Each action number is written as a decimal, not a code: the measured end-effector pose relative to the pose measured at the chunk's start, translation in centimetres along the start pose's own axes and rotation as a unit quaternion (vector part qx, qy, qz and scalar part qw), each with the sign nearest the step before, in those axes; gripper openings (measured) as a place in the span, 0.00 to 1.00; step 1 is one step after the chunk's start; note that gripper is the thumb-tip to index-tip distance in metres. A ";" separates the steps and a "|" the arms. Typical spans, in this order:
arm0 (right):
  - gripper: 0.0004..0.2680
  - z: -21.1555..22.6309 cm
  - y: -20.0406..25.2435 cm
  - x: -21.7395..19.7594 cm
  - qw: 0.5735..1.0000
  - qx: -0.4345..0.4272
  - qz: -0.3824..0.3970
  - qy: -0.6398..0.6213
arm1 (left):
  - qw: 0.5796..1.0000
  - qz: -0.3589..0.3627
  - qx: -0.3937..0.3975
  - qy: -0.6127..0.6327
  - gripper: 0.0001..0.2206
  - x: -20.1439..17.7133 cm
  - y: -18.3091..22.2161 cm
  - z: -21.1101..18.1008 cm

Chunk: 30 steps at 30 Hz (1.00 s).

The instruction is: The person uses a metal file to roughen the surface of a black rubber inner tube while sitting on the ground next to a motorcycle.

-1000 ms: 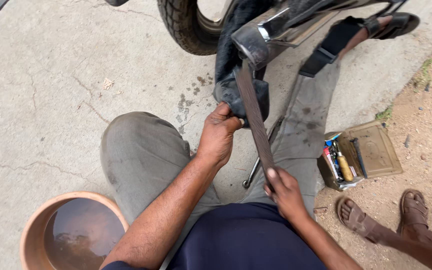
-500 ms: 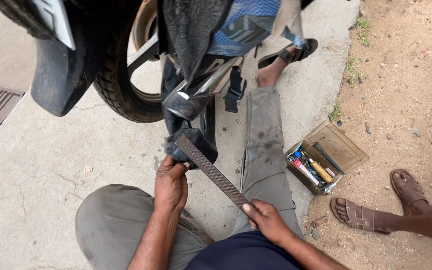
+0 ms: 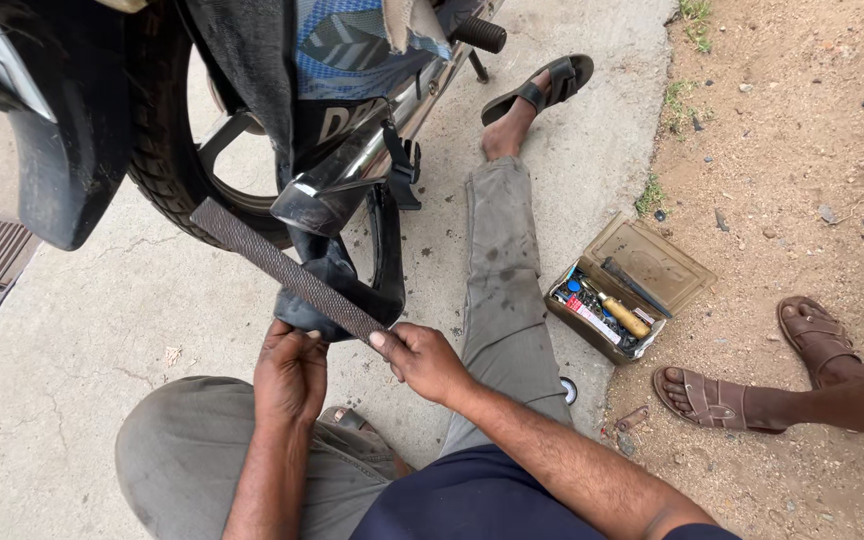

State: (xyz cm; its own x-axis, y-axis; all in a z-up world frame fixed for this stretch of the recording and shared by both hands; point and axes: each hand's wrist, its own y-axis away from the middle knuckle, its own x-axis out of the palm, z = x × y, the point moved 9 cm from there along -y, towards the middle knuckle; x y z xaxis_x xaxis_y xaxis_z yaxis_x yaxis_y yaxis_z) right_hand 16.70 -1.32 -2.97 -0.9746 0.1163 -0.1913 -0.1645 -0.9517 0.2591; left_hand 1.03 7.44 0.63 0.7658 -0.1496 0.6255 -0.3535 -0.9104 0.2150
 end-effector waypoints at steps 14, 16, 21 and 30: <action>0.18 -4.9 0.1 0.7 0.998 0.042 0.028 -0.032 | 0.995 -0.087 -0.023 -0.031 0.15 -0.5 -0.1 0.2; 0.17 -5.4 0.1 0.1 0.999 0.035 0.023 -0.016 | 0.995 -0.082 -0.007 -0.048 0.14 -1.0 -0.1 0.2; 0.13 -4.6 -0.3 -1.8 0.998 0.012 -0.011 0.060 | 0.982 -0.176 -0.037 -0.059 0.13 -5.1 -0.4 2.1; 0.10 10.7 -3.2 -1.5 0.895 -0.340 -0.019 0.289 | 0.980 -0.196 -0.025 -0.022 0.08 -10.2 0.0 5.3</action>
State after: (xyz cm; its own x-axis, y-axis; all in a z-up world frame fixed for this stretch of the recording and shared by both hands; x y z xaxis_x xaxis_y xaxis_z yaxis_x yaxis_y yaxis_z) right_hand 17.04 4.61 6.60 -0.6962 0.1732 -0.6967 0.1259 -0.9259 -0.3561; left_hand -3.86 6.95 -9.73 0.8702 0.1904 0.4544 -0.0522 -0.8815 0.4693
